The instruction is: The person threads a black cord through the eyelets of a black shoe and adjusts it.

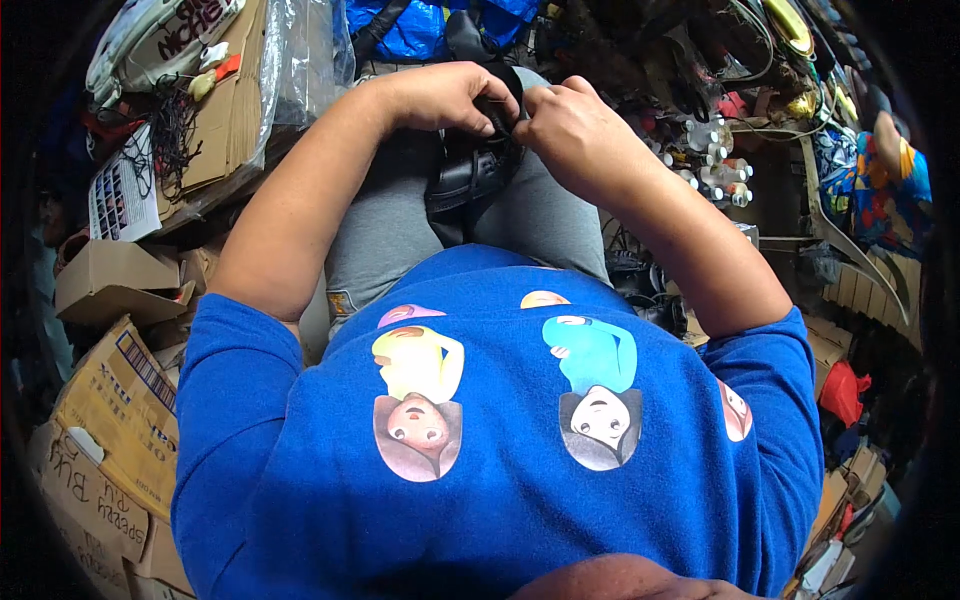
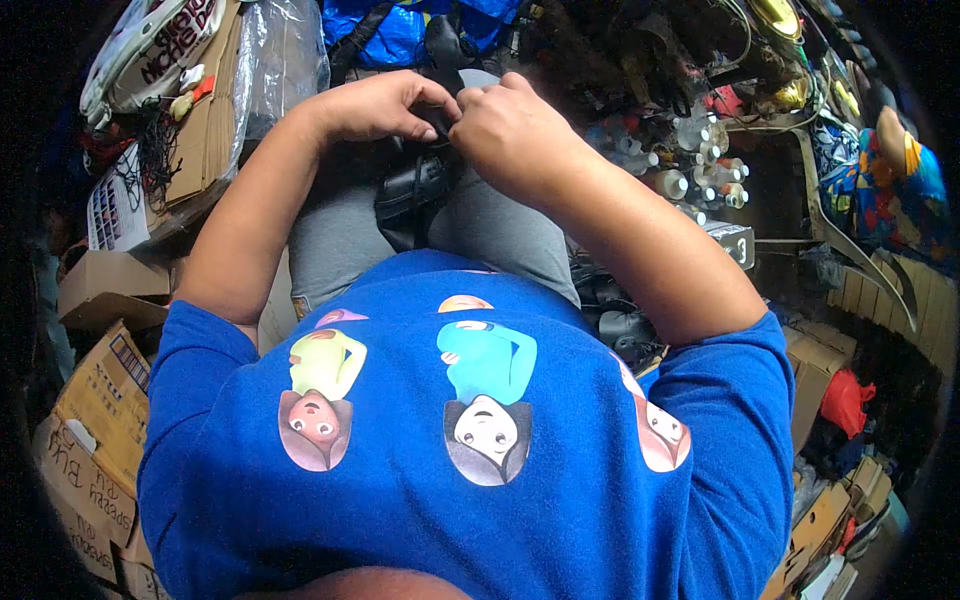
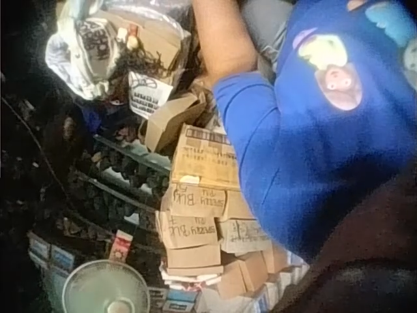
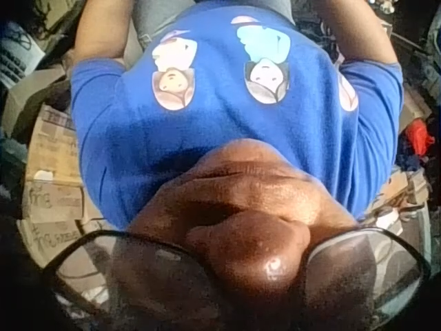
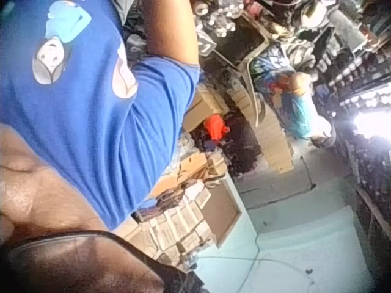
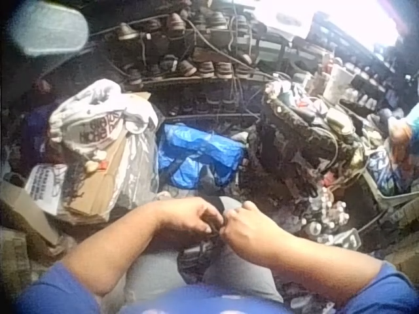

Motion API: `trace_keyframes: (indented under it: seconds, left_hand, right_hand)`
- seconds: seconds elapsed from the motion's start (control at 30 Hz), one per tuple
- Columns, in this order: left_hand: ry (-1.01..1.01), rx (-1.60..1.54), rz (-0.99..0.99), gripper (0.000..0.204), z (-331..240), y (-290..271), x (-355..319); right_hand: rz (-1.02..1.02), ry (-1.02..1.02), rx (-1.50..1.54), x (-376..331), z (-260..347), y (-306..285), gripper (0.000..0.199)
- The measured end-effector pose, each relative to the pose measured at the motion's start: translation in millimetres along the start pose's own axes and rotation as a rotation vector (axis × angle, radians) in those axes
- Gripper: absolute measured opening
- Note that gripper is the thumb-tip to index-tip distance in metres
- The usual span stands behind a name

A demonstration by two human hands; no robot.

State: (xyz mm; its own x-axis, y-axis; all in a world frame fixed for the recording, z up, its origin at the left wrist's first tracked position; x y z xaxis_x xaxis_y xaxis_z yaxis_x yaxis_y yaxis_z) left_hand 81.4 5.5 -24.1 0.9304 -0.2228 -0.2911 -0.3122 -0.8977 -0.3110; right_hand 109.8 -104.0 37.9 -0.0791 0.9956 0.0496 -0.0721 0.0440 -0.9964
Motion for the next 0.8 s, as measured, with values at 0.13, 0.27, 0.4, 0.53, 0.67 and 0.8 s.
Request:
trace_keyframes:
  seconds: [0.13,0.27,0.4,0.53,0.67,0.8]
  left_hand:
    - [-0.034,0.171,-0.263,0.03,4.7,-10.0,5.3]
    - [0.176,0.466,-0.83,0.028,-27.7,-17.9,-36.4]
    - [0.111,0.392,-0.591,0.019,-18.0,5.4,-42.8]
    - [0.116,0.429,-0.394,0.016,-11.3,9.6,-37.8]
    - [0.078,0.516,-0.595,0.015,-4.8,-26.6,-66.6]
    - [0.016,0.02,-0.902,0.017,24.2,-63.1,-108.0]
  right_hand:
    - [-0.067,0.193,0.203,-6.6,-23.5,28.8,0.012]
    - [-0.06,0.392,0.825,-27.9,-48.2,42.2,0.023]
    - [-0.141,0.486,1.044,-39.4,-61.5,53.1,0.028]
    - [-0.151,0.307,0.784,-33.4,-46.0,46.7,0.027]
    - [-0.543,0.716,0.87,-59.7,-105.0,74.0,0.025]
    - [-0.958,0.917,2.313,-58.9,-111.4,102.4,0.039]
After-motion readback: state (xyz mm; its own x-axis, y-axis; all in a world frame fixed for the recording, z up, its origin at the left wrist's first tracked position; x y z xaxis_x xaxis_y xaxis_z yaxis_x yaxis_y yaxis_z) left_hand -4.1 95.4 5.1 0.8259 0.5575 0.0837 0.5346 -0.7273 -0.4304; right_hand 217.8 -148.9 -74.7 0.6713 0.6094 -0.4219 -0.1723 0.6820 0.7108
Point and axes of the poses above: each hand's wrist, its own x-axis towards the middle knuckle, its own y-axis out of the palm, z = x × y, the point moved 6 cm from there along x, towards the middle knuckle, and after that the axes turned 6 degrees about -z, right-handed, at the moved point
